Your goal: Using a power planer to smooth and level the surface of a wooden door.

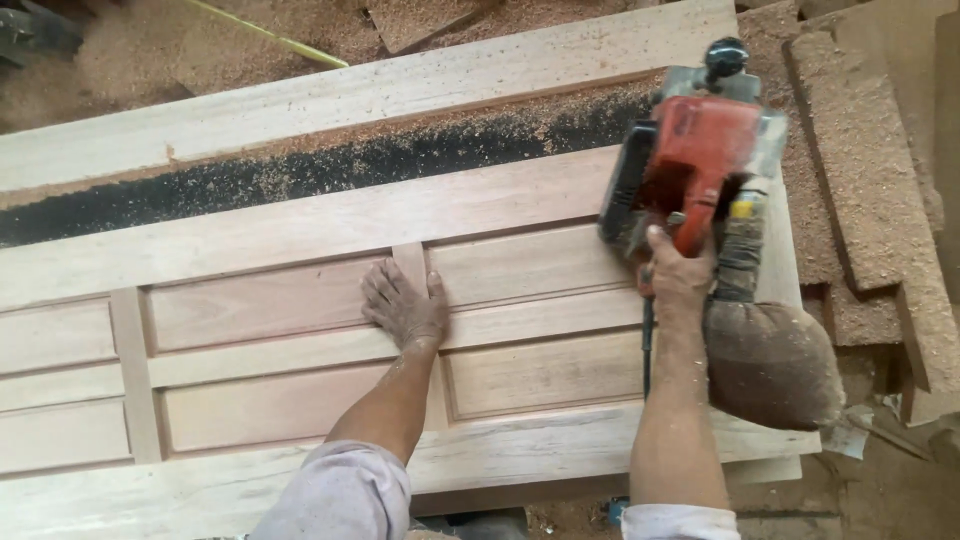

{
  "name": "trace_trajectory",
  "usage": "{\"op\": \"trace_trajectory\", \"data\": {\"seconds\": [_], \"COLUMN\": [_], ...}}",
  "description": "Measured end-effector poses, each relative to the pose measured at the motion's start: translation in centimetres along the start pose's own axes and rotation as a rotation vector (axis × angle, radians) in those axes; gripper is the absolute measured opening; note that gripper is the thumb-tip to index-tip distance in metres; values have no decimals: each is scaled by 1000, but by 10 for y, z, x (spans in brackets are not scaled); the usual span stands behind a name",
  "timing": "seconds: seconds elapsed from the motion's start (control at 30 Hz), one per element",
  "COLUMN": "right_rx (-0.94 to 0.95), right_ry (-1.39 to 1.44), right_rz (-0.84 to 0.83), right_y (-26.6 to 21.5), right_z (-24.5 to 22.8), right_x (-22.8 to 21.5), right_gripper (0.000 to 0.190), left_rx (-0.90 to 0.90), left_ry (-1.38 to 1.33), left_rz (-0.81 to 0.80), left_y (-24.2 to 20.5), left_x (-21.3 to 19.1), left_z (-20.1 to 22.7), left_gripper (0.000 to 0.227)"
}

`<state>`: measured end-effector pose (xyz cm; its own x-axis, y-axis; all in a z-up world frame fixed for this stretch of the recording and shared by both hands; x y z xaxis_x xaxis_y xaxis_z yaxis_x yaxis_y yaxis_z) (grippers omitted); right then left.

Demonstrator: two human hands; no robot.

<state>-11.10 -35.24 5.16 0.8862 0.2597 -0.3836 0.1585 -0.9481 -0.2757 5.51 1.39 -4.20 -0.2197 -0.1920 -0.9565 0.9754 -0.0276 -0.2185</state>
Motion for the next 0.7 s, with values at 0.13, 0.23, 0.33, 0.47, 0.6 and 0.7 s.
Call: {"op": "trace_trajectory", "data": {"seconds": [0.13, 0.23, 0.33, 0.47, 0.6, 0.7], "right_rx": [109, 149, 131, 187, 213, 218], "right_ry": [59, -114, -149, -128, -187, -202], "right_rz": [-11, -148, -194, -364, -476, -514], "right_y": [-37, -57, -100, -134, -152, -147], "right_z": [9, 37, 23, 13, 17, 25], "right_x": [45, 81, 106, 137, 143, 139], "right_gripper": [57, 70, 64, 47, 44, 47], "left_rx": [34, 46, 22, -30, -21, 6], "left_ry": [-26, -50, -29, -14, 4, -20], "left_rz": [1, -11, 15, -29, -13, 1], "left_y": [-1, -3, -4, -1, -1, -2], "left_x": [-8, -12, -17, -11, -7, -7], "left_z": [1, 5, 7, 4, 1, 2], "left_gripper": [87, 87, 87, 87, 86, 84]}}
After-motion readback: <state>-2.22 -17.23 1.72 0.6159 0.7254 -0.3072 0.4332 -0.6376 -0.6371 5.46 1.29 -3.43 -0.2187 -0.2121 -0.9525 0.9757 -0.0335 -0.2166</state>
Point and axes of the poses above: each hand's wrist, its own y-axis towards the middle knuckle, its own x-axis out of the palm, z = x × y, the point moved 6 cm from there along y, towards the middle knuckle, and after that the axes turned 4 degrees about x, right-handed, at the moved point
